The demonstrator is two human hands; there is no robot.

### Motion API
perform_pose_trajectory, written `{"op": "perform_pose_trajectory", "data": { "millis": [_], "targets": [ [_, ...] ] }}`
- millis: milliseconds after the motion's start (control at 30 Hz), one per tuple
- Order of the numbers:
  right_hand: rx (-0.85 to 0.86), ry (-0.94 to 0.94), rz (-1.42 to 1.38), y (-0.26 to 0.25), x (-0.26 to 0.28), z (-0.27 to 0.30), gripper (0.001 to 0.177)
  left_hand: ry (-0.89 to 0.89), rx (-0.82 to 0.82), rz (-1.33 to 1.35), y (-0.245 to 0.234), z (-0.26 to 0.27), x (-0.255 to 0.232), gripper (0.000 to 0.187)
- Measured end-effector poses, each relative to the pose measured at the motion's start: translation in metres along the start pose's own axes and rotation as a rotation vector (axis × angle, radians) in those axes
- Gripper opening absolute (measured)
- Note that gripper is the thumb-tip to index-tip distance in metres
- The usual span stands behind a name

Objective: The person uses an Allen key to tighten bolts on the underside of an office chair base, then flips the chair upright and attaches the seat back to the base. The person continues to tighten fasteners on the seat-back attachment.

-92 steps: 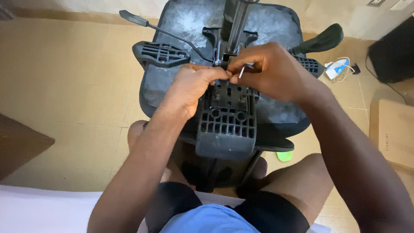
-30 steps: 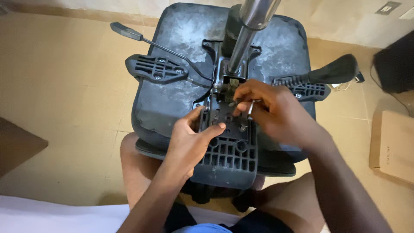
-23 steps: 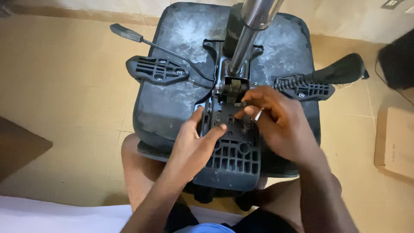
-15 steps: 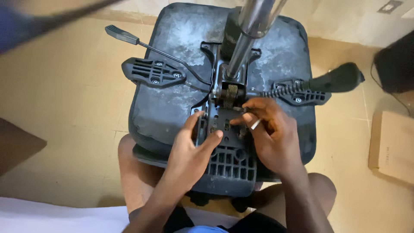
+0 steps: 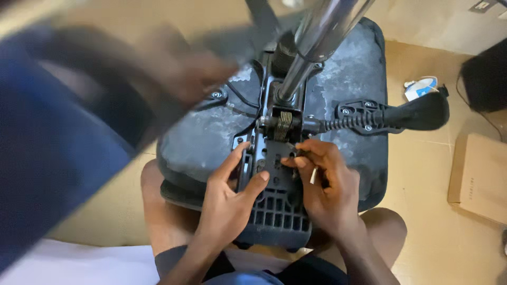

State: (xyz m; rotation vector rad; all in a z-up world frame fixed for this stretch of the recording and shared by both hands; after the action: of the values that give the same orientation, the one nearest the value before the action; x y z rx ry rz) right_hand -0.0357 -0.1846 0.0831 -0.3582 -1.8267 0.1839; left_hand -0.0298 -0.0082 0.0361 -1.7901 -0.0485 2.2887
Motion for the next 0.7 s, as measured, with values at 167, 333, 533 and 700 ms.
{"op": "perform_pose_trajectory", "data": {
  "millis": [167,333,533,700],
  "targets": [
    [0.032,0.166,-0.214,-0.002,-0.020,-0.015,0.015,-0.104,-0.046,-0.076,-0.003,0.000,-0.007,0.060],
    [0.062,0.168,-0.216,-0.008,-0.016,-0.013,0.019,-0.156,-0.083,-0.124,-0.003,0.002,-0.009,0.055],
    [0.127,0.167,-0.105,-0.007,-0.007,-0.019,0.021,-0.012,-0.133,-0.167,-0.004,0.005,-0.014,0.045],
    [0.374,0.132,-0.117,-0.004,0.000,-0.036,0.016,0.033,-0.082,-0.078,-0.002,0.008,-0.008,0.045]
  ]
}}
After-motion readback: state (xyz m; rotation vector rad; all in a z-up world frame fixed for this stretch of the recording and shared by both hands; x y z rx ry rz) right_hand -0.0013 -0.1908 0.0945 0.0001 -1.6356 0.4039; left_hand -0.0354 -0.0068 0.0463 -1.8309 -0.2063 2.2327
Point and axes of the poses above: each hand's wrist, its own z-axis away from the middle knuckle, its own y-axis out of the palm, x = y × z, the point moved 6 cm from there along -z, towards the middle knuckle, and after that the axes turned 15 degrees about -z, right-handed, at the moved point
